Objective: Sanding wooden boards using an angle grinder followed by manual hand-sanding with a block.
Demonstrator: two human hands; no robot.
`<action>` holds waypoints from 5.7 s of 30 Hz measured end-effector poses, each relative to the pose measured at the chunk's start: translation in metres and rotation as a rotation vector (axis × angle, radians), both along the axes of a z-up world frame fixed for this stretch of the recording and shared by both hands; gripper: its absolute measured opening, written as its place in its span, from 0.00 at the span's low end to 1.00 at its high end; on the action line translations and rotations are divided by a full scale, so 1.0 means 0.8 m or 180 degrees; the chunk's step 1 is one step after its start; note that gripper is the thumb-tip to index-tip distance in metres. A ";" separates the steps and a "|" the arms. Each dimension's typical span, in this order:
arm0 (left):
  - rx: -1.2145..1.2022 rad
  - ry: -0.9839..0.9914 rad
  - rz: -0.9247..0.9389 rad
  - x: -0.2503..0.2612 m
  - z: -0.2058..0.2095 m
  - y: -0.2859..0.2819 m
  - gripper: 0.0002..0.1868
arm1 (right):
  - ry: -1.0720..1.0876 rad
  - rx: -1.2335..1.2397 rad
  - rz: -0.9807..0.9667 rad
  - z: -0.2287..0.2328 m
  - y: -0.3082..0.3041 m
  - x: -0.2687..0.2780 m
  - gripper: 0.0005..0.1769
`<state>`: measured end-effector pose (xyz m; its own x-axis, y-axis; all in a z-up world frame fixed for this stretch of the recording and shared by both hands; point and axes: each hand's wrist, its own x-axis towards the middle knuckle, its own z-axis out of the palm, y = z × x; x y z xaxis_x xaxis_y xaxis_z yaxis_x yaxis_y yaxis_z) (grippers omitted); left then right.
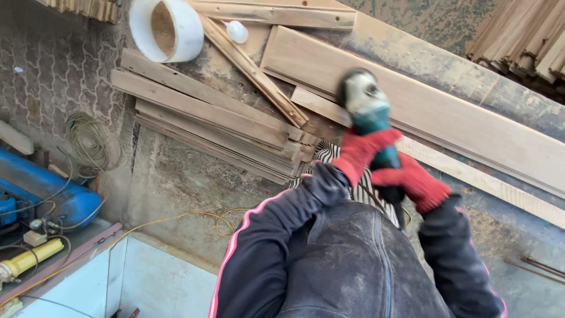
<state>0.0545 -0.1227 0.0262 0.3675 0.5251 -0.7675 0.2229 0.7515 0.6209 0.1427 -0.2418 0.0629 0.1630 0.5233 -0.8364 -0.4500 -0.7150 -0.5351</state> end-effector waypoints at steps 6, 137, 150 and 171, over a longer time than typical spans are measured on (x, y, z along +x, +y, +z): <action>-0.0362 -0.0328 -0.1260 0.074 0.035 -0.129 0.40 | 0.0609 0.0440 -0.1120 -0.073 -0.221 0.014 0.20; 0.6010 -0.0373 -0.4030 0.265 -0.101 -0.158 0.21 | -0.0837 0.2320 -0.4691 0.049 -0.542 0.008 0.48; 0.6751 -0.0469 -0.3414 0.276 -0.135 -0.139 0.12 | -0.0558 0.0688 -0.3804 -0.056 -0.459 0.171 0.36; 0.6501 -0.0782 -0.3528 0.278 -0.129 -0.135 0.06 | 0.0476 0.0474 -0.3234 -0.075 -0.371 0.148 0.33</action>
<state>0.2766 -0.2305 -0.0769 0.9155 -0.1184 0.3846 -0.2091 -0.9565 0.2034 0.2608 -0.5384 0.0030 0.4850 0.2968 -0.8226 -0.8729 0.1075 -0.4759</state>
